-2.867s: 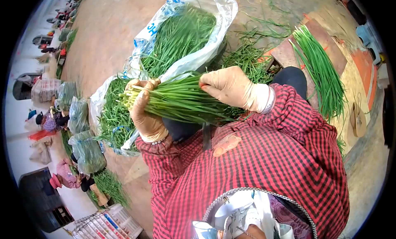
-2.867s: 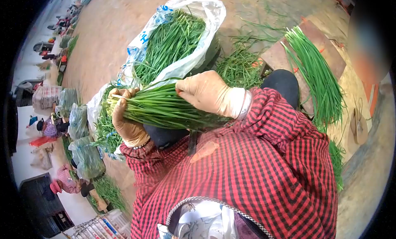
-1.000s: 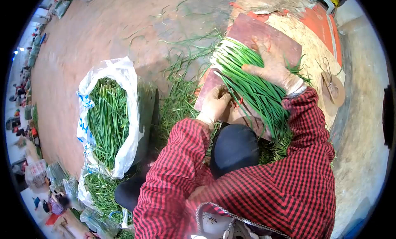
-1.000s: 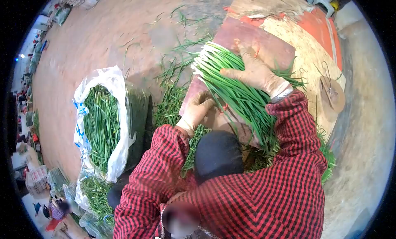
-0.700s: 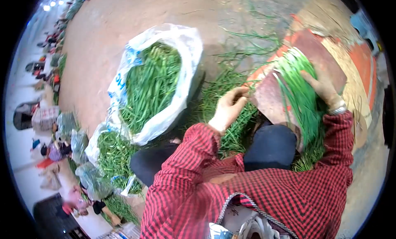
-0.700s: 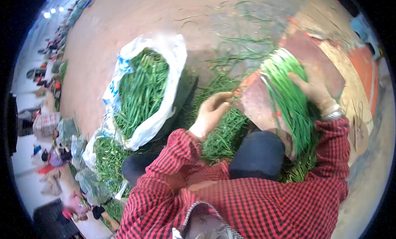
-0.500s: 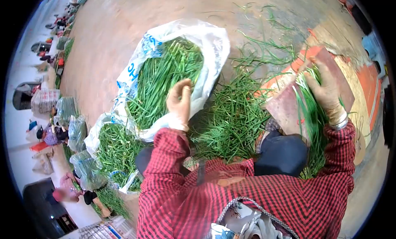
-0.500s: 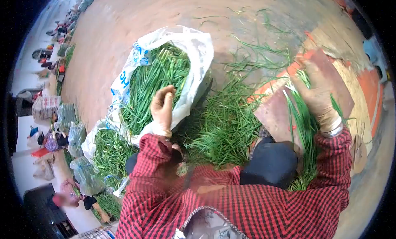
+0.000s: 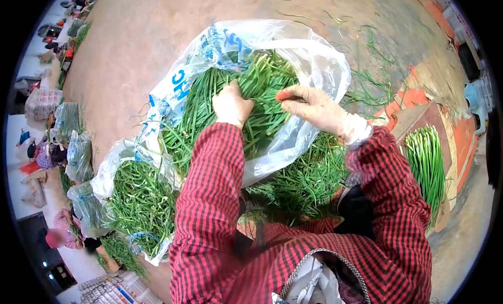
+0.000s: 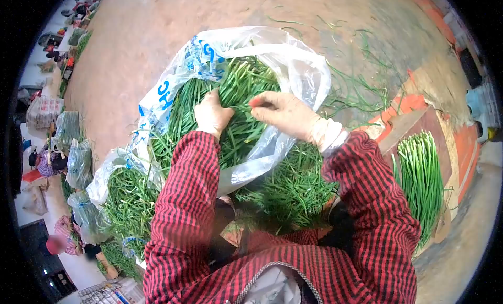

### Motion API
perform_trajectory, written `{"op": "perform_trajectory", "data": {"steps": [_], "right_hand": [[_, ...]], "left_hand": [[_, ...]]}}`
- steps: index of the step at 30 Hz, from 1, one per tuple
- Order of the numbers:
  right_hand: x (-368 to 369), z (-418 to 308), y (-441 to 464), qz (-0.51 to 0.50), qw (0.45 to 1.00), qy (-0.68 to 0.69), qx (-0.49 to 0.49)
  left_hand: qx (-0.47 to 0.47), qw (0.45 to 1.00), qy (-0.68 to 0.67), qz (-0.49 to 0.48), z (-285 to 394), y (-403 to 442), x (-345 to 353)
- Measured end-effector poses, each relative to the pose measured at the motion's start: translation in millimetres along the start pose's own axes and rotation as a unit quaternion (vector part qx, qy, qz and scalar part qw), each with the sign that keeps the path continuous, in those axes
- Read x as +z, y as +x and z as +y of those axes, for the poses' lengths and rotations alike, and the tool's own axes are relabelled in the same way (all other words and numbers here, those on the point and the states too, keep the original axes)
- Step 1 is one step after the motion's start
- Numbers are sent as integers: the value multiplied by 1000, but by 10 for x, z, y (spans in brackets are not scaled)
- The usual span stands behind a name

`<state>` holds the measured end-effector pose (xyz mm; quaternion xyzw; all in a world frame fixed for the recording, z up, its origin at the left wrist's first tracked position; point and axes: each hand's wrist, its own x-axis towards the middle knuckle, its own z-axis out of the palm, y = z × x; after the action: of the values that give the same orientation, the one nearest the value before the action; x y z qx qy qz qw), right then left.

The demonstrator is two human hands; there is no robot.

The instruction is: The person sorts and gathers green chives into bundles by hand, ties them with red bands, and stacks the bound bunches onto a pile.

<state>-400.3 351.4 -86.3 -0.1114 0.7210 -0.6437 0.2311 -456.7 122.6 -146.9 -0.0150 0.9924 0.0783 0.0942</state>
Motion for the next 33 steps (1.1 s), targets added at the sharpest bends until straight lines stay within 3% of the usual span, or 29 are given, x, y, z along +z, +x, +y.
{"op": "perform_trajectory", "data": {"steps": [3,4,5,6,7,8,9,11,12,13,14,15,16,17,18,19,20,21,23,24,25,27,28,29,30,31,32,33], "right_hand": [[-26,165,209,90,993,65,42],[29,354,308,90,993,64,42],[128,577,430,101,992,73,-10],[220,670,513,110,989,82,-62],[358,281,368,89,988,118,-41],[494,156,344,41,981,185,-36],[623,75,338,-6,968,249,-32],[937,-15,326,20,947,313,-73],[1080,-8,301,-6,952,295,-84],[1318,-90,273,-12,936,313,-162],[1476,-169,170,-24,960,181,-212],[1789,-122,154,-17,931,220,-291],[1839,-275,25,-38,951,122,-282],[1889,-427,-103,-60,958,21,-280],[1929,-607,-184,-32,928,35,-370],[1981,-806,-288,-5,889,49,-455],[1968,-923,-376,-10,893,28,-450],[1868,-1057,-424,-16,890,-24,-456],[1681,-1183,-528,-6,864,-143,-483],[1639,-1182,-616,-41,879,-153,-450],[1631,-1139,-755,-65,895,-176,-406],[1557,-1039,-1077,-96,938,-192,-273],[1490,-981,-1257,-99,961,-182,-185],[1358,-731,-1369,-72,960,-210,-173],[1239,-693,-1593,-103,988,-112,-3],[1091,-628,-1805,-101,973,-198,61],[976,-382,-1968,-140,981,-123,62],[850,-250,-2114,-150,957,-173,177]], "left_hand": [[-14,962,-272,35,-197,-184,36],[39,927,-370,45,-427,-99,327],[54,910,-408,51,-436,-238,249],[65,883,-466,7,-421,-354,146],[74,850,-520,-37,-405,-476,48],[92,846,-523,-48,-387,-594,-16],[144,884,-443,-33,-424,-693,-76],[146,951,-273,4,-425,-1034,-403],[163,955,-248,-1,-543,-1142,-416],[189,941,-280,14,-614,-1289,-424],[146,844,-511,-76,-751,-1439,-360],[106,745,-655,-77,-729,-1602,-427],[71,620,-779,-67,-661,-1762,-552],[52,541,-839,27,-551,-1931,-674],[62,506,-860,-29,-869,-1964,-631],[-74,623,-778,-8,-721,-2214,-1002],[-124,480,-865,73,-516,-2332,-1136],[-90,493,-859,106,-519,-2397,-1205],[75,629,-749,197,-450,-2542,-1339],[130,627,-735,226,-340,-2598,-1353],[182,498,-815,232,-172,-2589,-1390],[173,333,-914,151,114,-2595,-1339],[111,293,-944,106,191,-2601,-1200],[47,250,-965,60,254,-2605,-966],[-16,206,-978,10,350,-2613,-701],[-73,160,-984,-39,459,-2618,-425],[-87,196,-972,-97,551,-2660,-125],[-103,229,-956,-154,652,-2730,108]]}}
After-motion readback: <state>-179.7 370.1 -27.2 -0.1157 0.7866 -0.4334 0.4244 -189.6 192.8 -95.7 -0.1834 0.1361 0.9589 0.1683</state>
